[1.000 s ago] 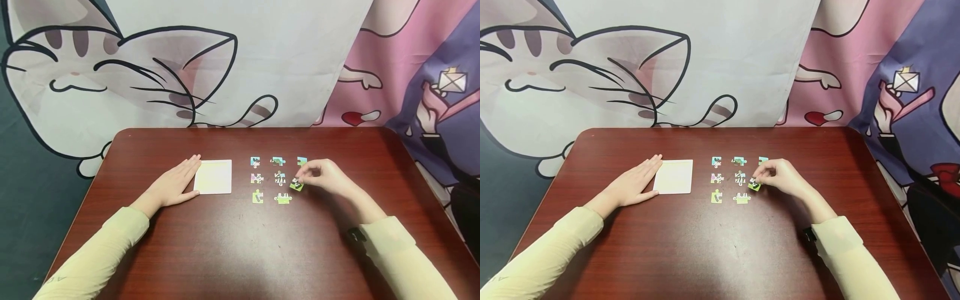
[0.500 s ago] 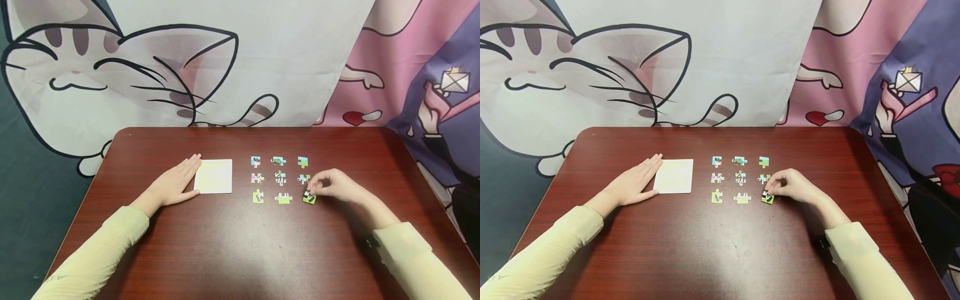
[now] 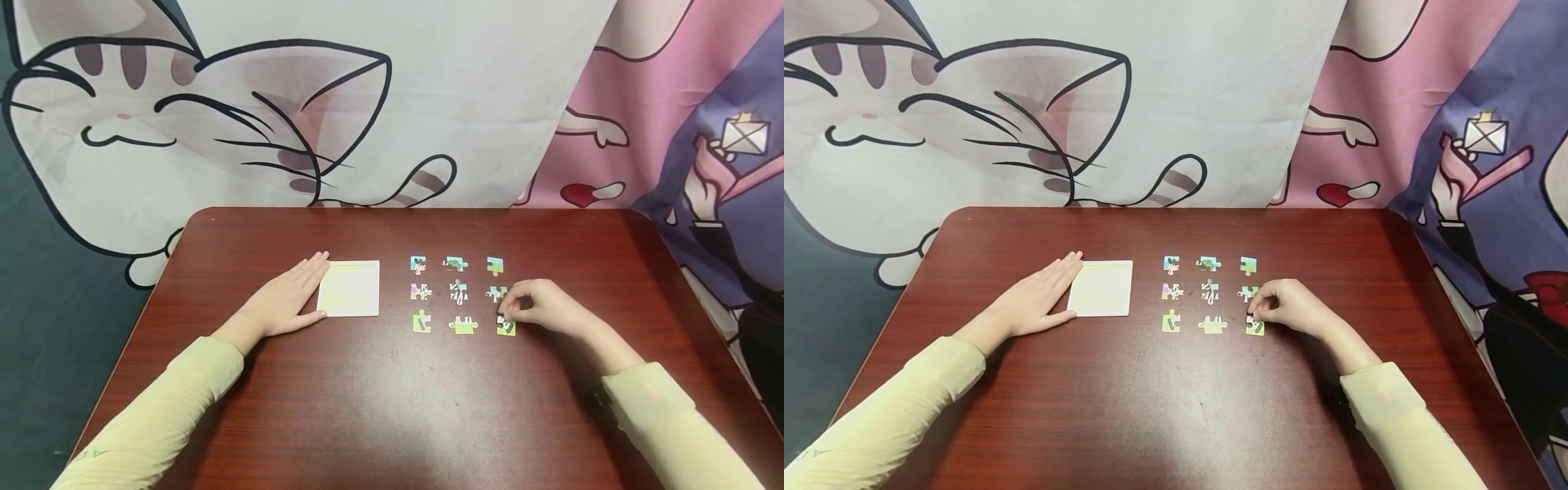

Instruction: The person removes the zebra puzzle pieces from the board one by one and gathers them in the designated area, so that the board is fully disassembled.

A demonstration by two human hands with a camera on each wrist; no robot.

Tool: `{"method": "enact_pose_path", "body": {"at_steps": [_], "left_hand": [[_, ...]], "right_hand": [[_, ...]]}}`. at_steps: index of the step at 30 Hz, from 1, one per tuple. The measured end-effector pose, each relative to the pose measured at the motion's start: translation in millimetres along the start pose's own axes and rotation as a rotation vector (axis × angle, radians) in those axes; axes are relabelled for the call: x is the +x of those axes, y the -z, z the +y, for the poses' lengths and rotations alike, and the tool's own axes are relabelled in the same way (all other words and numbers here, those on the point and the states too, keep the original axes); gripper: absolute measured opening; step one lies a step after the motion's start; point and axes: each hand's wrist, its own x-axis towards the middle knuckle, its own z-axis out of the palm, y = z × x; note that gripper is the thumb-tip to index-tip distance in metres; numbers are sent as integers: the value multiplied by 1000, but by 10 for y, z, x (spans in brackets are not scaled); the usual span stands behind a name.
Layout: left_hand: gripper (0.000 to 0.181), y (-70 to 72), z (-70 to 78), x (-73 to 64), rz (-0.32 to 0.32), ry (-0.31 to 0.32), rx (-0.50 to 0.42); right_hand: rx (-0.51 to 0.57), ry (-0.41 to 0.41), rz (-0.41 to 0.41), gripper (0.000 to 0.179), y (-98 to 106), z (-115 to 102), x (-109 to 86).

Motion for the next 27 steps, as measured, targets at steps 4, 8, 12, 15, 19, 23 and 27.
{"method": "enact_pose_path", "body": {"at_steps": [4,8,12,15,19,23,27], "left_hand": [[97,-5,8,2,-6,2,-1],[97,-3,8,1,-12,5,4],[97,-1,4,-4,-15,6,8],[97,-1,2,-4,-12,2,6],[96,-4,0,0,-8,-2,2],[97,-4,-1,-1,-11,3,-1],[97,-3,-5,-4,-9,8,-9]], "right_hand": [[-17,-7,-2,18,-16,-18,-7],[-30,-9,3,17,-28,-35,-8],[-34,-8,-2,17,-28,-51,-5],[-31,-14,-12,16,-23,-55,-3],[-22,-21,-22,15,-17,-48,4],[-17,-16,-15,16,-22,-36,13],[-11,-12,4,15,-32,-31,22]]}}
